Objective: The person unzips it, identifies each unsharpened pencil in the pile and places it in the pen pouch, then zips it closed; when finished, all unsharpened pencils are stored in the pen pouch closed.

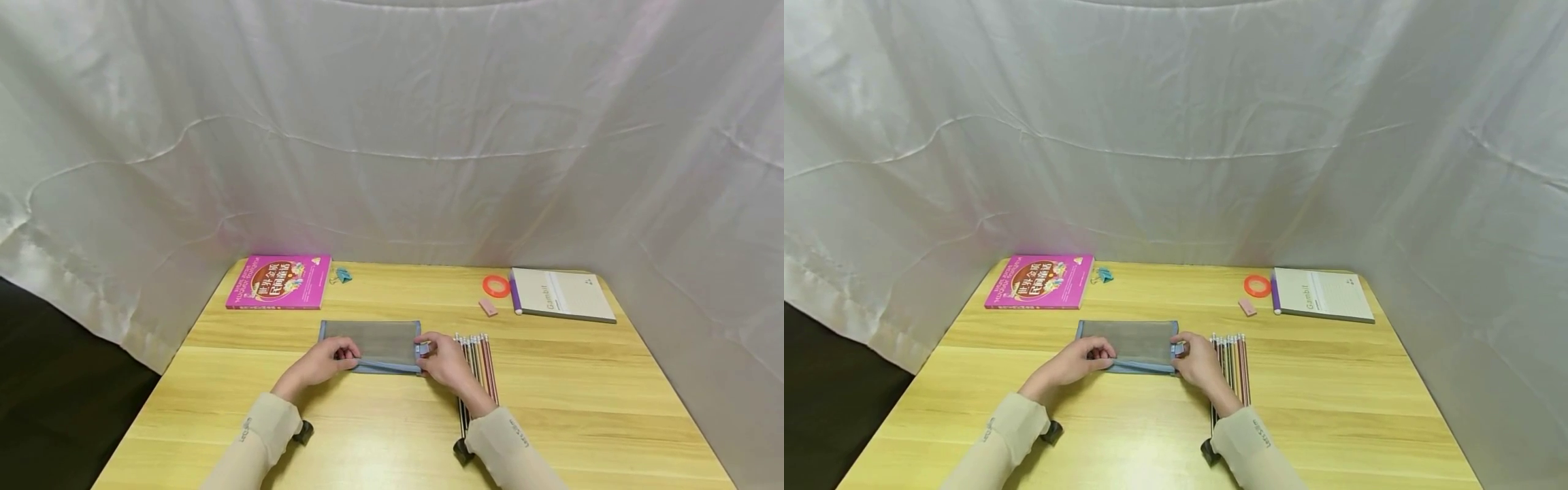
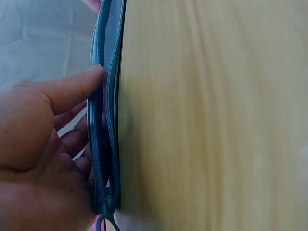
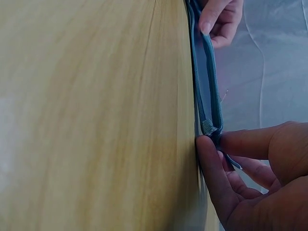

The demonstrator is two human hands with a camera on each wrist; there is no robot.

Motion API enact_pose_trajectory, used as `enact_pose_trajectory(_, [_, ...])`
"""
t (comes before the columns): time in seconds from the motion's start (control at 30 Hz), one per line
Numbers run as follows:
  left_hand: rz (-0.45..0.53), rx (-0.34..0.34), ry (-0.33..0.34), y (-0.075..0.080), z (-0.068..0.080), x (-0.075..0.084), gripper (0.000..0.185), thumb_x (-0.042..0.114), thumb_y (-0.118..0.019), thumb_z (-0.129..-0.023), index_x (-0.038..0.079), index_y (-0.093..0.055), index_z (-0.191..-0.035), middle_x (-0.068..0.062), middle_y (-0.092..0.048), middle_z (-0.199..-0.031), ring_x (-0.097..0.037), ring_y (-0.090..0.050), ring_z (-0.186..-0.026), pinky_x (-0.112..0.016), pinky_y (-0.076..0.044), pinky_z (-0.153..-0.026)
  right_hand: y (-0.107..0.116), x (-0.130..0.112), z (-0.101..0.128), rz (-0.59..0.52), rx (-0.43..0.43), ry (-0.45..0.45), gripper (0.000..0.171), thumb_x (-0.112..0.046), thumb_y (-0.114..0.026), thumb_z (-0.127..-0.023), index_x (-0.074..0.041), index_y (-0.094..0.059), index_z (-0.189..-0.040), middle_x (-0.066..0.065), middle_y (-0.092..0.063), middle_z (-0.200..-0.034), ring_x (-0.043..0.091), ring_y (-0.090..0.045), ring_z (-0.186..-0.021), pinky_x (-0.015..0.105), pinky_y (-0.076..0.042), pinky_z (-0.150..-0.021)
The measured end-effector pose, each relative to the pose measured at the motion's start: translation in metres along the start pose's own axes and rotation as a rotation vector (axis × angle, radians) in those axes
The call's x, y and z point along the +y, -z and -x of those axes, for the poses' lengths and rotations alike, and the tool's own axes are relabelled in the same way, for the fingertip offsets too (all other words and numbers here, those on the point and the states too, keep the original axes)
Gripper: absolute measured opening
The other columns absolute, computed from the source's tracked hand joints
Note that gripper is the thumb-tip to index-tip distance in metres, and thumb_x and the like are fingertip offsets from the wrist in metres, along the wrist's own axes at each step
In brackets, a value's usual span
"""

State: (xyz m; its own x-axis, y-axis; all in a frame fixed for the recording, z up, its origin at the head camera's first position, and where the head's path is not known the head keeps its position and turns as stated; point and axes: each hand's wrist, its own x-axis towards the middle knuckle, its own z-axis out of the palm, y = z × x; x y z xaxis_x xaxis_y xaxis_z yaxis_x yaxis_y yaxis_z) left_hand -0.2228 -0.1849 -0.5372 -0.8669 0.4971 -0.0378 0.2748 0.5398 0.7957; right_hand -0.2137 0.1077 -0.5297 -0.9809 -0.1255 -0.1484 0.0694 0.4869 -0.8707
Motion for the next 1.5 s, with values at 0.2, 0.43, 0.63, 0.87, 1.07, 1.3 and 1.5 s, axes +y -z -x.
enact_pose_trajectory(0.2, [-0.033, -0.002, -0.016, 0.001, -0.001, -0.001, 0.006, 0.013, -0.065, -0.102, 0.014, -0.07, -0.102, 0.003, -0.06, -0.088, -0.01, -0.051, -0.079, -0.023, -0.046, -0.072, 0.002, -0.002, 0.0, -0.009, -0.013, 0.003, 0.038, 0.005, -0.073, -0.09, -0.006, -0.069, -0.127, 0.015, -0.057, -0.099, 0.019, -0.067, -0.068, 0.031, -0.06, -0.057])
enact_pose_trajectory(0.43, [-0.031, -0.024, 0.002, 0.001, -0.002, 0.002, 0.007, 0.013, -0.062, -0.103, 0.015, -0.069, -0.101, 0.002, -0.06, -0.088, -0.012, -0.051, -0.079, -0.024, -0.045, -0.072, 0.004, 0.0, 0.002, -0.034, -0.014, -0.002, 0.037, 0.004, -0.071, -0.091, -0.005, -0.069, -0.127, 0.016, -0.056, -0.099, 0.019, -0.067, -0.068, 0.031, -0.06, -0.058])
enact_pose_trajectory(0.63, [-0.023, -0.03, -0.011, 0.001, -0.002, 0.001, 0.008, 0.014, -0.061, -0.104, 0.014, -0.068, -0.1, 0.0, -0.059, -0.088, -0.014, -0.051, -0.079, -0.025, -0.044, -0.072, 0.002, 0.001, 0.001, -0.072, -0.023, 0.011, 0.036, 0.002, -0.07, -0.093, -0.003, -0.068, -0.128, 0.018, -0.061, -0.103, 0.02, -0.07, -0.072, 0.032, -0.061, -0.059])
enact_pose_trajectory(0.87, [-0.001, -0.038, -0.022, 0.001, -0.002, 0.002, 0.008, 0.015, -0.061, -0.104, 0.014, -0.068, -0.102, -0.002, -0.06, -0.088, -0.014, -0.051, -0.079, -0.026, -0.044, -0.071, 0.006, -0.004, 0.007, -0.086, -0.003, -0.011, 0.04, -0.004, -0.073, -0.094, -0.005, -0.066, -0.133, 0.02, -0.063, -0.114, 0.02, -0.07, -0.077, 0.034, -0.063, -0.065])
enact_pose_trajectory(1.07, [0.0, -0.043, -0.038, -0.001, -0.001, 0.002, 0.006, 0.015, -0.062, -0.104, 0.015, -0.068, -0.102, -0.001, -0.061, -0.087, -0.012, -0.052, -0.076, -0.025, -0.045, -0.069, 0.018, -0.01, 0.015, -0.078, 0.012, 0.007, 0.041, -0.007, -0.072, -0.094, -0.004, -0.065, -0.134, 0.016, -0.068, -0.113, 0.022, -0.072, -0.078, 0.037, -0.063, -0.068])
enact_pose_trajectory(1.3, [0.012, -0.069, -0.053, -0.003, 0.0, 0.002, 0.006, 0.016, -0.061, -0.105, 0.015, -0.066, -0.103, -0.001, -0.06, -0.088, -0.011, -0.05, -0.075, -0.025, -0.044, -0.067, 0.054, -0.009, 0.025, -0.102, 0.092, 0.033, 0.039, -0.005, -0.07, -0.094, 0.001, -0.065, -0.133, 0.018, -0.067, -0.111, 0.03, -0.073, -0.078, 0.042, -0.064, -0.069])
enact_pose_trajectory(1.5, [0.025, -0.088, -0.051, -0.005, 0.003, 0.007, 0.005, 0.017, -0.061, -0.104, 0.013, -0.064, -0.104, -0.001, -0.06, -0.089, -0.01, -0.051, -0.077, -0.024, -0.044, -0.07, 0.092, 0.007, 0.033, -0.079, 0.163, -0.009, 0.043, -0.005, -0.069, -0.095, 0.003, -0.061, -0.136, 0.021, -0.066, -0.11, 0.027, -0.071, -0.078, 0.04, -0.065, -0.072])
